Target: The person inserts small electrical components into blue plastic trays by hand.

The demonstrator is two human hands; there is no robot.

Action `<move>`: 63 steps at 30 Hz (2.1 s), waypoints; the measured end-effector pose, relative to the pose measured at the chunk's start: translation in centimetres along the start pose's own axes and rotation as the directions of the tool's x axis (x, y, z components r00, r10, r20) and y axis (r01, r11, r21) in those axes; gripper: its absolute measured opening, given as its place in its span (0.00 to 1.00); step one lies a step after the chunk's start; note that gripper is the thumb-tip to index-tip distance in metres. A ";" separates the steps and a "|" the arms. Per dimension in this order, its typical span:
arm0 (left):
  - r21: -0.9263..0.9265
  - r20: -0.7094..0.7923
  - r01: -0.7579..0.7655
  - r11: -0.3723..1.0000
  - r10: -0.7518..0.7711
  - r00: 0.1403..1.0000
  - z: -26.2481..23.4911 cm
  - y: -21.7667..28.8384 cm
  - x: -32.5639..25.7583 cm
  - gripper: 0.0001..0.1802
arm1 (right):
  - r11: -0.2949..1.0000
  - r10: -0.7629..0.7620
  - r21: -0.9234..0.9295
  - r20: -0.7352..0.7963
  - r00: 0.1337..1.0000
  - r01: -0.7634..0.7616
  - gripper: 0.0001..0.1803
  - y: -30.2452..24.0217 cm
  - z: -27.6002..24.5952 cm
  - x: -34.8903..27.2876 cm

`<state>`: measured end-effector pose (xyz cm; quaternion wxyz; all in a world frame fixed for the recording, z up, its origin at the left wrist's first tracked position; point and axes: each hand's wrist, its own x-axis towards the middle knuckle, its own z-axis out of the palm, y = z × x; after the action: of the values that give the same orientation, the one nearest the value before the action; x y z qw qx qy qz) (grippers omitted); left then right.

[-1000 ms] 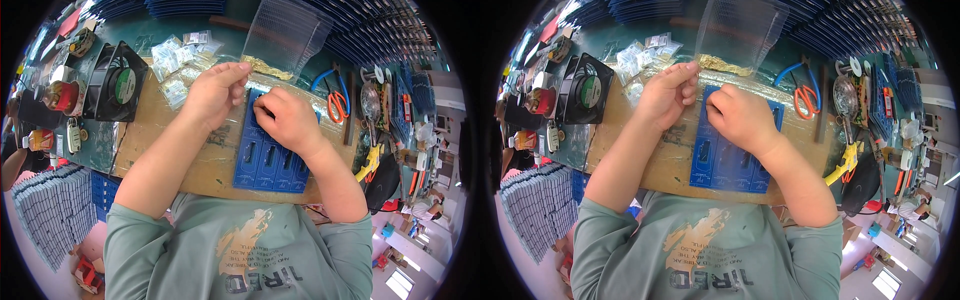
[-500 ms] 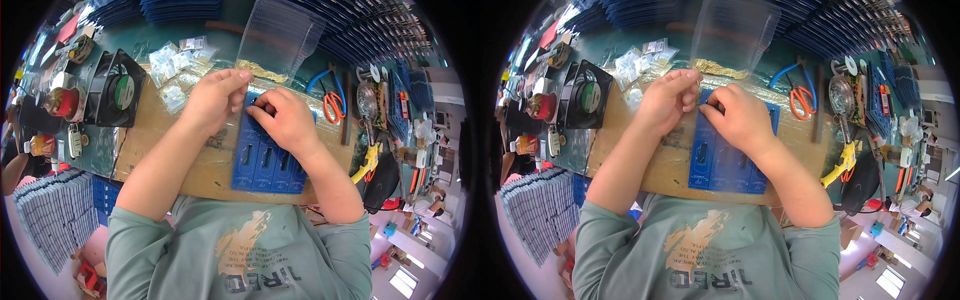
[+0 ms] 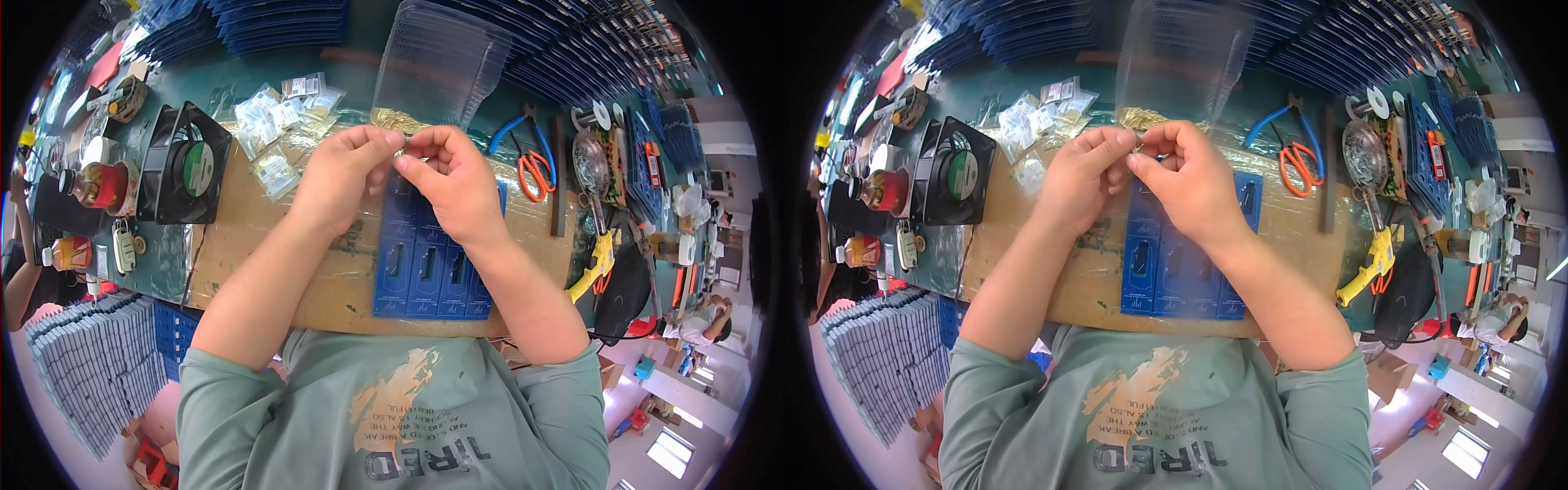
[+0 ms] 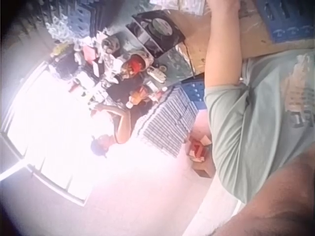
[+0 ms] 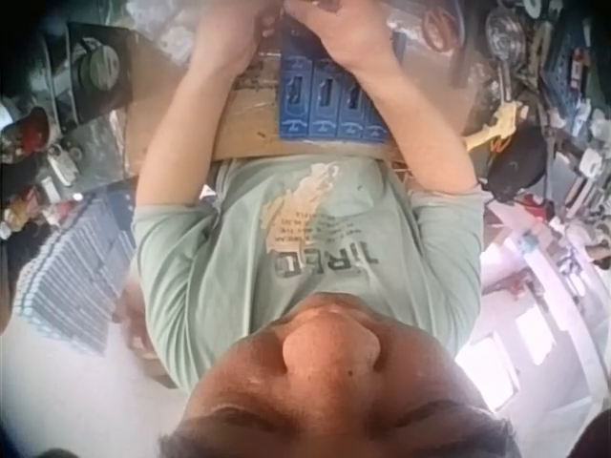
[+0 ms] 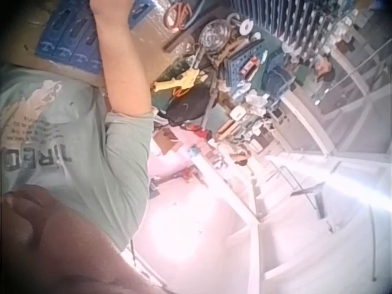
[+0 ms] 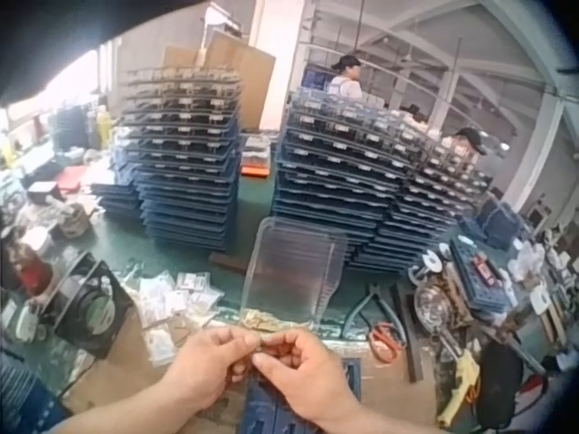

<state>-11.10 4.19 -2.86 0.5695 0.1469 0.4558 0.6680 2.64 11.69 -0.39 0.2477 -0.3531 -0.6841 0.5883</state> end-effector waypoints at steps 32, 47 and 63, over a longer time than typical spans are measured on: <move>-0.114 -0.017 -0.022 0.993 0.020 1.000 -0.4 0.6 -0.2 0.13 | 0.883 -0.009 -0.440 0.327 0.945 0.161 0.09 -1.3 -3.2 -5.3; -0.109 0.015 -0.040 0.993 0.042 0.999 -0.5 0.7 -0.1 0.09 | 0.828 0.021 -0.536 0.319 0.947 0.163 0.13 -0.9 -1.4 -5.5; -0.019 0.059 -0.016 1.000 0.017 0.998 0.2 0.8 -0.4 0.11 | 0.712 -0.178 -0.598 0.354 0.918 0.368 0.04 -0.2 -0.9 -5.9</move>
<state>-11.34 3.99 -1.95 0.5786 0.1653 0.4314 0.6722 6.99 7.62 0.39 0.0976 -0.2271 -0.9178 0.3107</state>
